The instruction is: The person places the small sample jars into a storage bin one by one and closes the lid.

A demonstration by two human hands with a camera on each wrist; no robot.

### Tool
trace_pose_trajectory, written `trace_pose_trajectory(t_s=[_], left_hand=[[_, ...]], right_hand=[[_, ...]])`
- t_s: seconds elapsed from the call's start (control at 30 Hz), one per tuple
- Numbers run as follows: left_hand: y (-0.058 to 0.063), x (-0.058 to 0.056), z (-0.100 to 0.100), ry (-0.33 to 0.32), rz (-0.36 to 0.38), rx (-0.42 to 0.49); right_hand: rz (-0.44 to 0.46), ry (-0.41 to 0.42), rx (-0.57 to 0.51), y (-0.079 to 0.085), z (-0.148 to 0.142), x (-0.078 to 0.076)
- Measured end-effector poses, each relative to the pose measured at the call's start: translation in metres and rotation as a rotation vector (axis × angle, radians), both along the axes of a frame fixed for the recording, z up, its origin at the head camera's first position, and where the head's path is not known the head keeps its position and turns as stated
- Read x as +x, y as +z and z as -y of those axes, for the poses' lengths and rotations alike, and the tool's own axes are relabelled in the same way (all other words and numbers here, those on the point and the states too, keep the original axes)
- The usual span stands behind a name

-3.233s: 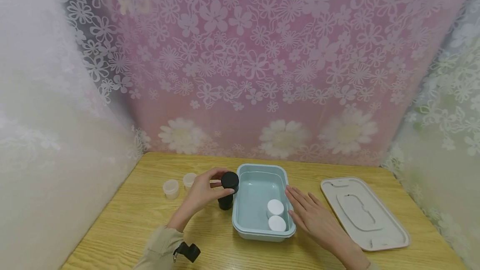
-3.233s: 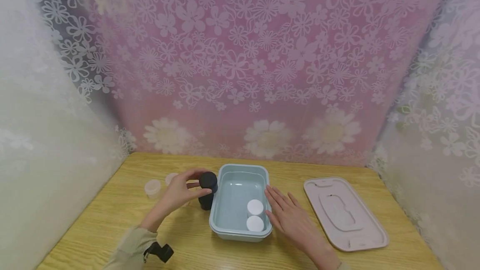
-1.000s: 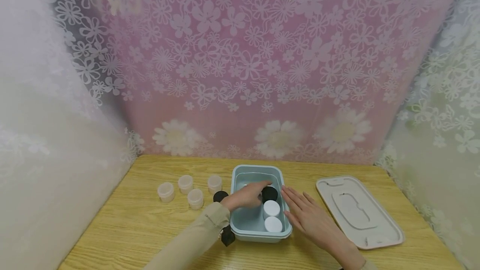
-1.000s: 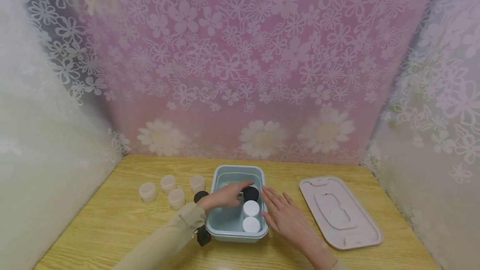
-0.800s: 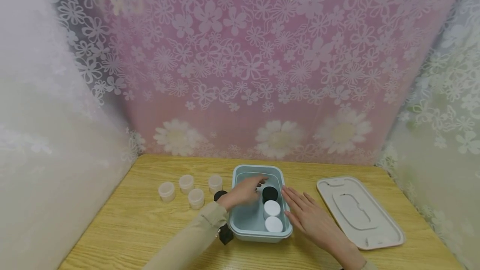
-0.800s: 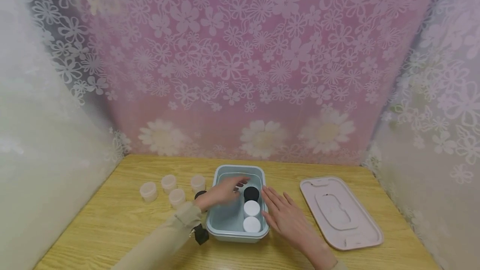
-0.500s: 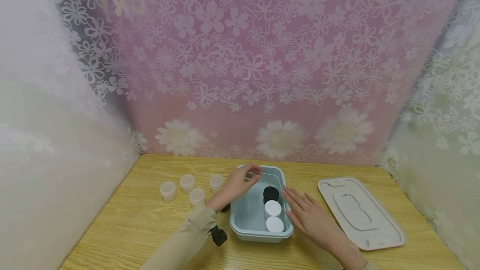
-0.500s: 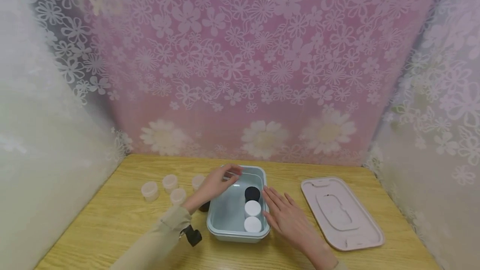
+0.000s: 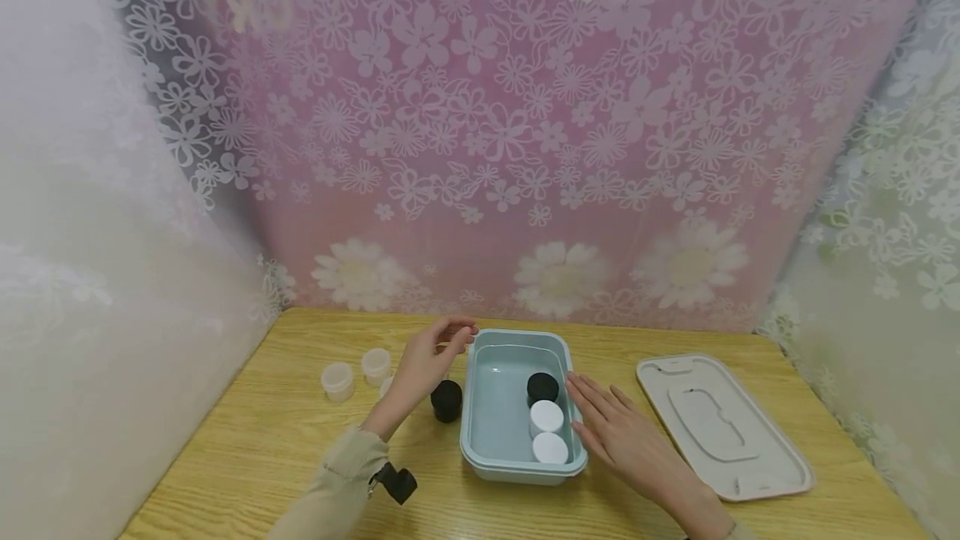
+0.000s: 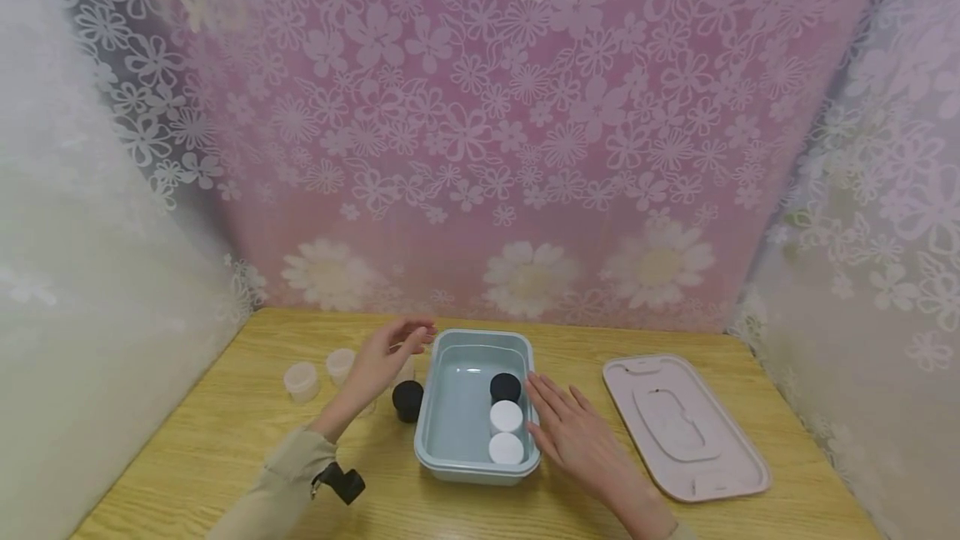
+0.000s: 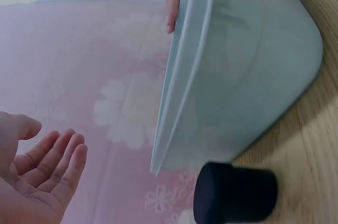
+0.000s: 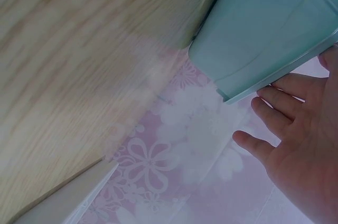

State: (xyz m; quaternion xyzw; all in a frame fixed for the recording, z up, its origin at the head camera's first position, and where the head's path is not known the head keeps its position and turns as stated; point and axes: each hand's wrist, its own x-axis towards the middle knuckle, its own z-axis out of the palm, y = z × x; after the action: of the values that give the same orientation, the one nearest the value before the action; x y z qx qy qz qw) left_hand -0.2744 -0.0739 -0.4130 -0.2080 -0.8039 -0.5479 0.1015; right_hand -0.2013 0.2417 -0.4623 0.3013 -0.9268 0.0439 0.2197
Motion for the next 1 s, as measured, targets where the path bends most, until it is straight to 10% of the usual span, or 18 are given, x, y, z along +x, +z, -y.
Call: trace_pose_trajectory(t_s=[0.43,1.0], left_hand=[[-0.022,0.006,0.067,0.158,-0.011,-0.028],[-0.058,0.017,0.107,0.137,0.105,-0.221]], right_hand=[[0.009,-0.012,0.010,0.001,0.000,0.000],[0.007,-0.008,0.003,-0.001,0.000,0.000]])
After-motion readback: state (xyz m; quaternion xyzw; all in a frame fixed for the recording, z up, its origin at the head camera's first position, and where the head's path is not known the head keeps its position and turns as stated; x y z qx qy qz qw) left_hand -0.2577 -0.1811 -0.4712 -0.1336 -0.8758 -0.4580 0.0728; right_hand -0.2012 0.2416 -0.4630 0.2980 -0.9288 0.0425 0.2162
